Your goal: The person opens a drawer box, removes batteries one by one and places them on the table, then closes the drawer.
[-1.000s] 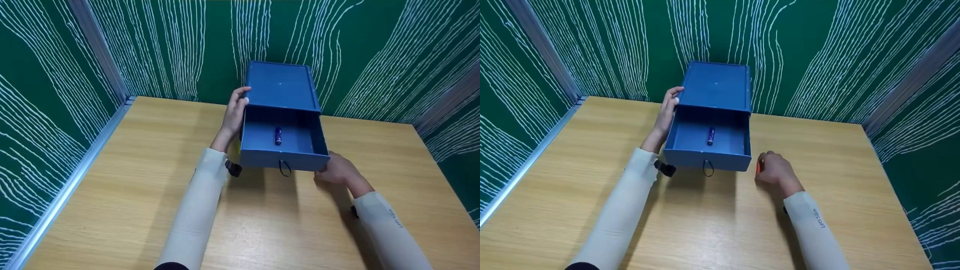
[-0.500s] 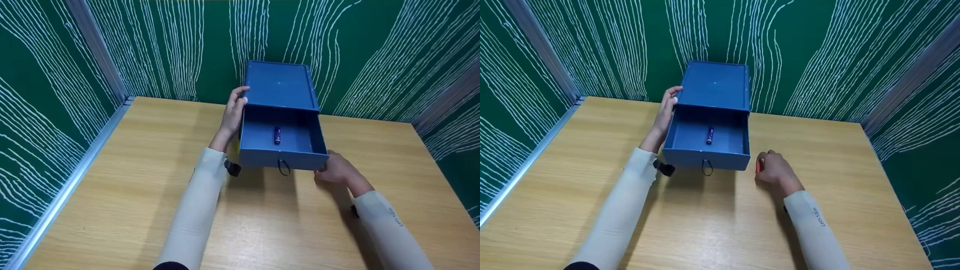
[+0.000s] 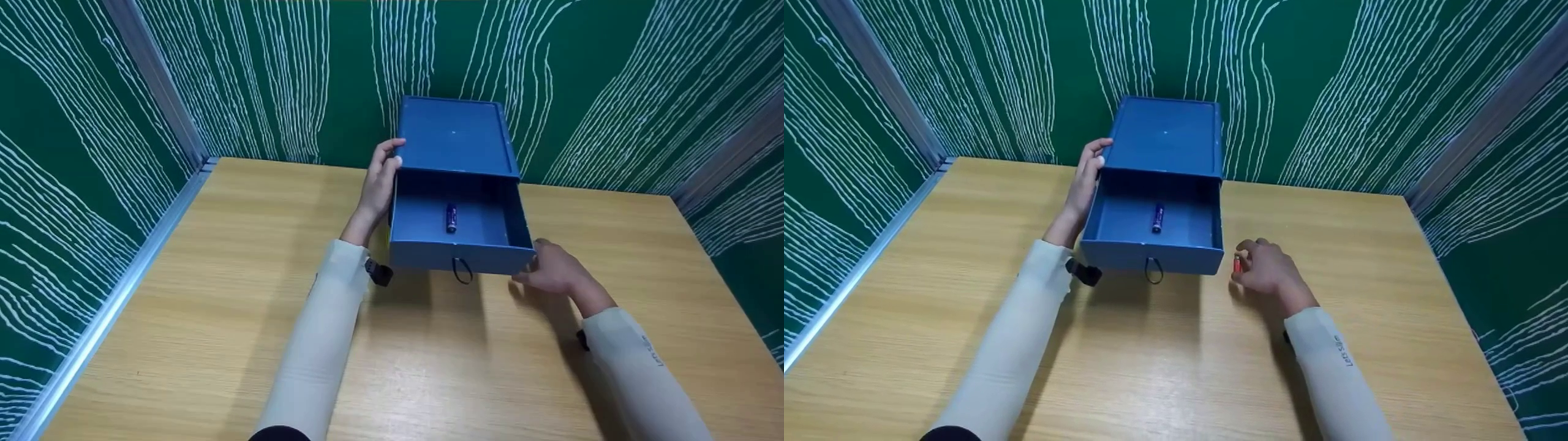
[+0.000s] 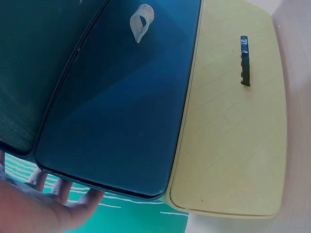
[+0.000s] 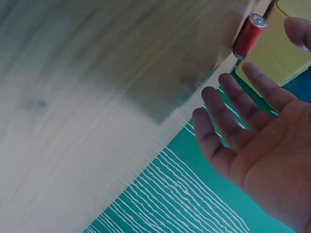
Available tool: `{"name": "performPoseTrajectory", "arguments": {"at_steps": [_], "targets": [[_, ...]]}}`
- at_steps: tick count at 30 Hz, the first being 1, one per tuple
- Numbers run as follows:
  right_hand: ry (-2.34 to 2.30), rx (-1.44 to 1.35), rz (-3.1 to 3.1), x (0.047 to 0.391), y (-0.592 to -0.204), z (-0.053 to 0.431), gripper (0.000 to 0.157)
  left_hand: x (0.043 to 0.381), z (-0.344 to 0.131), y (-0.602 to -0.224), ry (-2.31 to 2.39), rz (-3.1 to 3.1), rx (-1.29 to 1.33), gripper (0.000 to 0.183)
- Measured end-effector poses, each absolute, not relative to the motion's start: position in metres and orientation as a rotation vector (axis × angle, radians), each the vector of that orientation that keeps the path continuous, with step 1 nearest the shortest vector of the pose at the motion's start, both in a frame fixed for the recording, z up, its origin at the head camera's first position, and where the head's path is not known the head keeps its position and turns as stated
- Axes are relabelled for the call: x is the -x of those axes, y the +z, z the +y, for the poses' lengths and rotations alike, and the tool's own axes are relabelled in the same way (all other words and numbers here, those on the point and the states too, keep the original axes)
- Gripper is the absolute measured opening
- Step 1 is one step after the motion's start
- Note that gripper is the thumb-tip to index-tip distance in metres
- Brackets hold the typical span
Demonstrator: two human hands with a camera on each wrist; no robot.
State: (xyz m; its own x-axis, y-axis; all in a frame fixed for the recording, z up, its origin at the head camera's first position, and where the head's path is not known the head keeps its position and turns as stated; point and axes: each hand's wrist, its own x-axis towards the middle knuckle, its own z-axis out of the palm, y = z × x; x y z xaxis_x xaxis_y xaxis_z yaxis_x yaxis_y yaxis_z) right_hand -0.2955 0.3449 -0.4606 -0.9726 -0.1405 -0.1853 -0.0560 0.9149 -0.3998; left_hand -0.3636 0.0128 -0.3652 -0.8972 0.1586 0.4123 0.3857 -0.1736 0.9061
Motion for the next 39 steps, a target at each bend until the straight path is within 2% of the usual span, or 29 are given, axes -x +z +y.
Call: {"name": "performPoseTrajectory", "arguments": {"at_steps": [9, 16, 22, 39], "targets": [[-0.611, 0.11, 2.897, 0.296, -0.453, 0.347, 0.099, 0.364, 0.014, -0.366, -2.2, -1.928, 0.637, 0.035], [-0.703, 0.111, 2.934, 0.291, -0.441, 0.347, 0.093, 0.364, 0.016, -0.364, -2.189, -1.964, 0.638, 0.036], [-0.743, 0.11, 2.921, 0.289, -0.429, 0.346, 0.094, 0.364, 0.016, -0.364, -2.21, -1.958, 0.63, 0.036], [-0.779, 0.185, 3.005, 0.286, -0.393, 0.346, 0.064, 0.361, 0.013, -0.363, -2.176, -1.961, 0.609, 0.036]]}}
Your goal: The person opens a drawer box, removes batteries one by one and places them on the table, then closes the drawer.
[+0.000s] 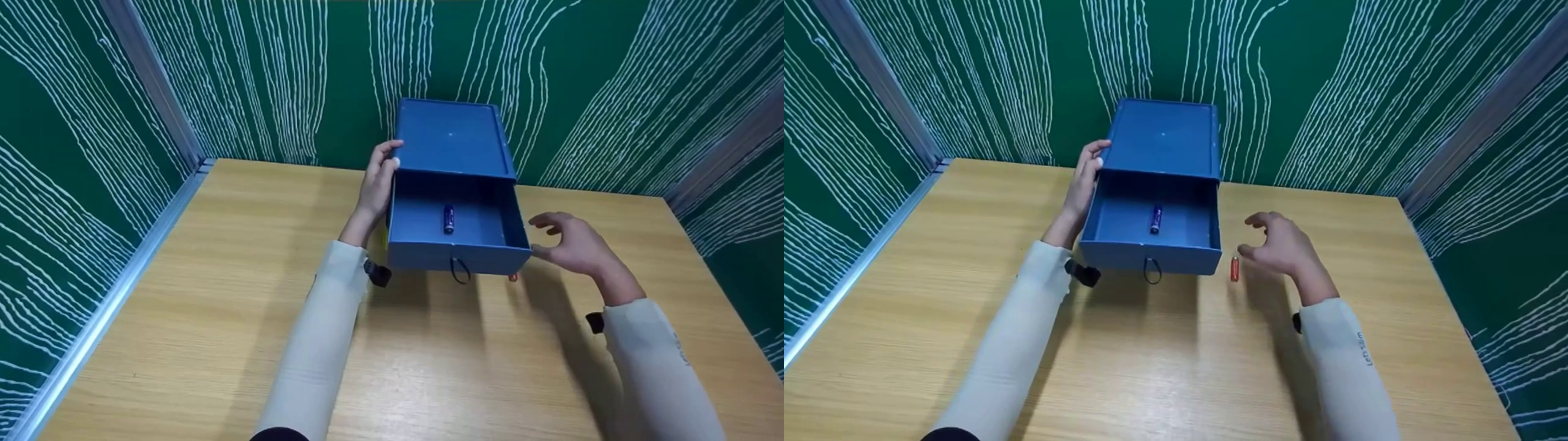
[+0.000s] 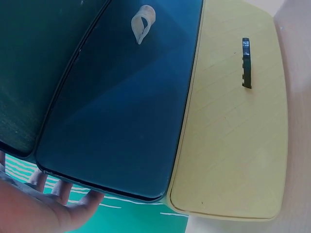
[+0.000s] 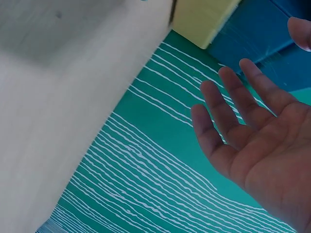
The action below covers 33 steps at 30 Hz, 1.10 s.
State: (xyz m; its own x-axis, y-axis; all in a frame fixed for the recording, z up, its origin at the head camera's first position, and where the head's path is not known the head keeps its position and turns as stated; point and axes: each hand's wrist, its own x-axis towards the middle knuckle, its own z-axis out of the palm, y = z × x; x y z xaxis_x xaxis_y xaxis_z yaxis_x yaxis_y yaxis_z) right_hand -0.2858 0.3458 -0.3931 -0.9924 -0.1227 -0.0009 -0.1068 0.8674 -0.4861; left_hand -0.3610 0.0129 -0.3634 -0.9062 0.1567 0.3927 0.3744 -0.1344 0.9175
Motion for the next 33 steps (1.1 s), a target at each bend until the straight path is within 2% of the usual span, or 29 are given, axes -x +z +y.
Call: {"name": "performPoseTrajectory", "arguments": {"at_steps": [33], "targets": [[-0.982, 0.306, 3.065, 0.275, -0.332, 0.33, 0.057, 0.362, 0.013, -0.364, -2.181, -1.944, 0.624, 0.037]]}}
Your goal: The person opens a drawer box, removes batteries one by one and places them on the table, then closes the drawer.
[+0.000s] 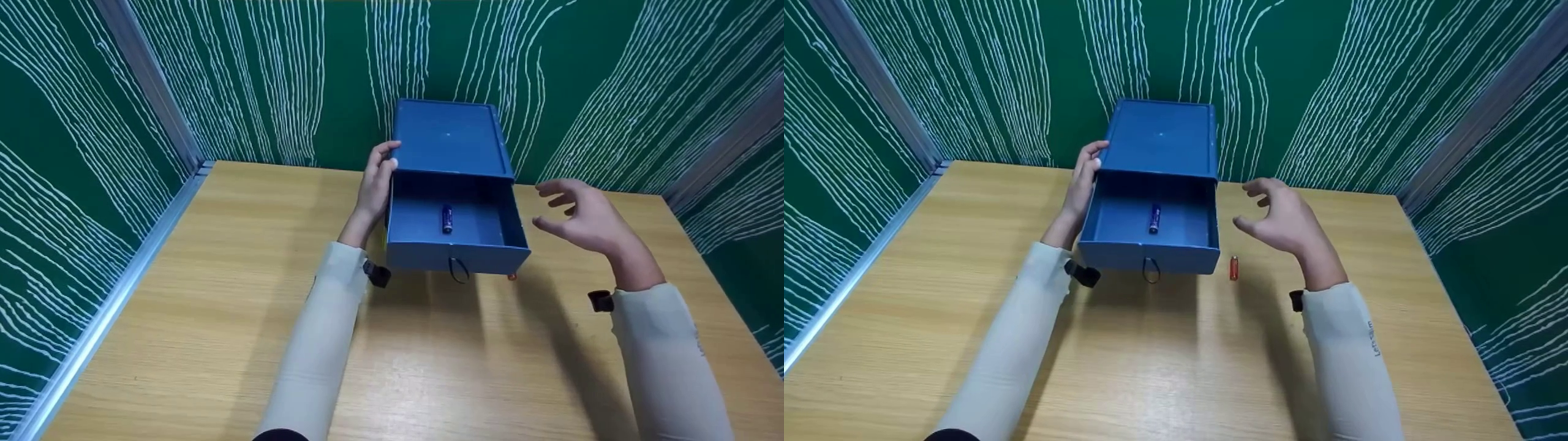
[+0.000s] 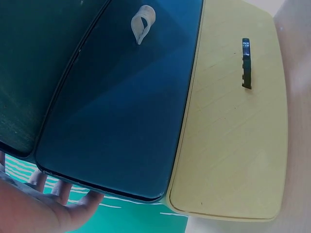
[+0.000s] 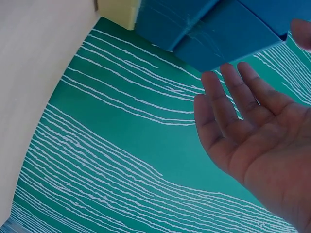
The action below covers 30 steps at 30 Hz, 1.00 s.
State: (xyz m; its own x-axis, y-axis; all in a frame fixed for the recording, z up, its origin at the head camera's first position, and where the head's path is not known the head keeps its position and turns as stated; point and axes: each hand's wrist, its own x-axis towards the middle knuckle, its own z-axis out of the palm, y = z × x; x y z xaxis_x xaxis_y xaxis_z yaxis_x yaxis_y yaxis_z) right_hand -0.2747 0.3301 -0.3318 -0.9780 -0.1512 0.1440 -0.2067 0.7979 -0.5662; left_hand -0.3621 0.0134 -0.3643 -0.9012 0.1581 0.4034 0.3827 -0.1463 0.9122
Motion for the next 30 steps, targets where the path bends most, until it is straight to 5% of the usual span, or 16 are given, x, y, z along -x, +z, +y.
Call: {"name": "performPoseTrajectory", "arguments": {"at_steps": [30], "targets": [[0.915, -0.462, -2.751, 0.279, -0.303, 0.296, 0.045, 0.362, 0.013, -0.366, -2.169, -1.948, 0.618, 0.037]]}}
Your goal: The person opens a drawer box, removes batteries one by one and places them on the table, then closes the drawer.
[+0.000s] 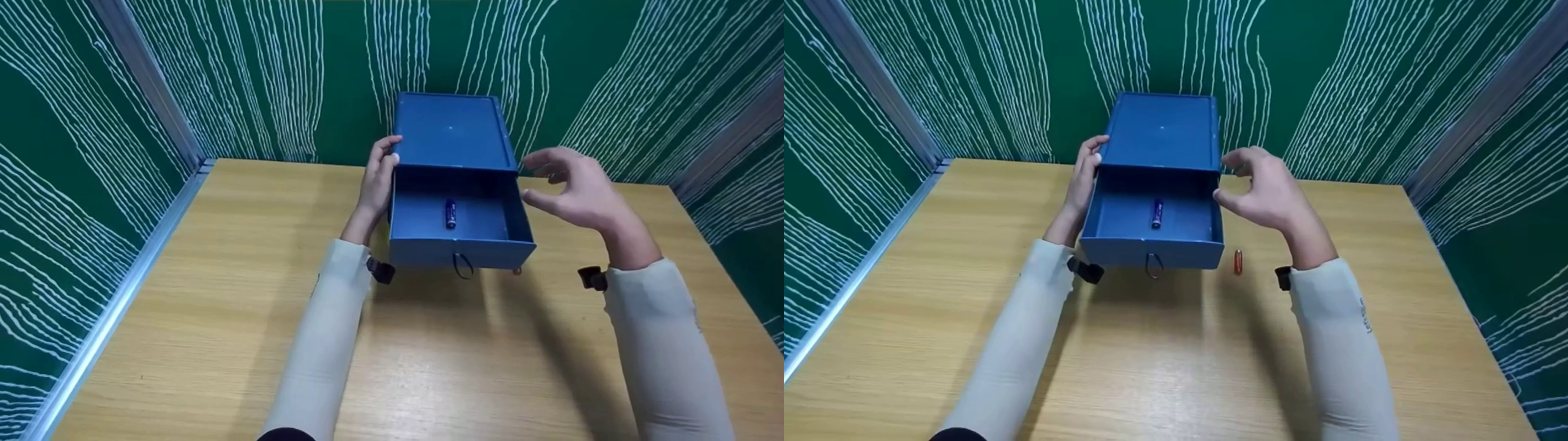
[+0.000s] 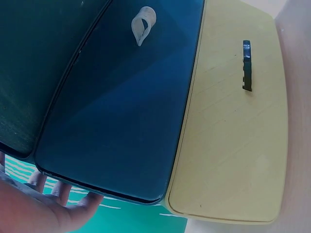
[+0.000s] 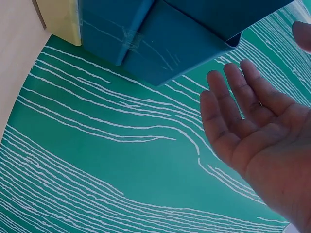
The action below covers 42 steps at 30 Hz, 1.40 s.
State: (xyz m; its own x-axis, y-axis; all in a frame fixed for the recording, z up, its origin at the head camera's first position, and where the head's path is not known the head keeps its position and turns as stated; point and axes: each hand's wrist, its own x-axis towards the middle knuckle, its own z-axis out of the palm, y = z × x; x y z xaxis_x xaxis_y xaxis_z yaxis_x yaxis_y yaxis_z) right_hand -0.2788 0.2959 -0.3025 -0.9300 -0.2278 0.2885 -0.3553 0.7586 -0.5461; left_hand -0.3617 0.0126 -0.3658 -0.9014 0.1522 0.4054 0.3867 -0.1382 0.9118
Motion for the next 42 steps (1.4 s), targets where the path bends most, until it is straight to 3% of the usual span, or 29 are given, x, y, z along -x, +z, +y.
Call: {"name": "performPoseTrajectory", "arguments": {"at_steps": [42], "targets": [[0.944, -0.736, -2.69, 0.287, -0.297, 0.243, 0.04, 0.363, 0.012, -0.365, -2.212, -1.929, 0.615, 0.037]]}}
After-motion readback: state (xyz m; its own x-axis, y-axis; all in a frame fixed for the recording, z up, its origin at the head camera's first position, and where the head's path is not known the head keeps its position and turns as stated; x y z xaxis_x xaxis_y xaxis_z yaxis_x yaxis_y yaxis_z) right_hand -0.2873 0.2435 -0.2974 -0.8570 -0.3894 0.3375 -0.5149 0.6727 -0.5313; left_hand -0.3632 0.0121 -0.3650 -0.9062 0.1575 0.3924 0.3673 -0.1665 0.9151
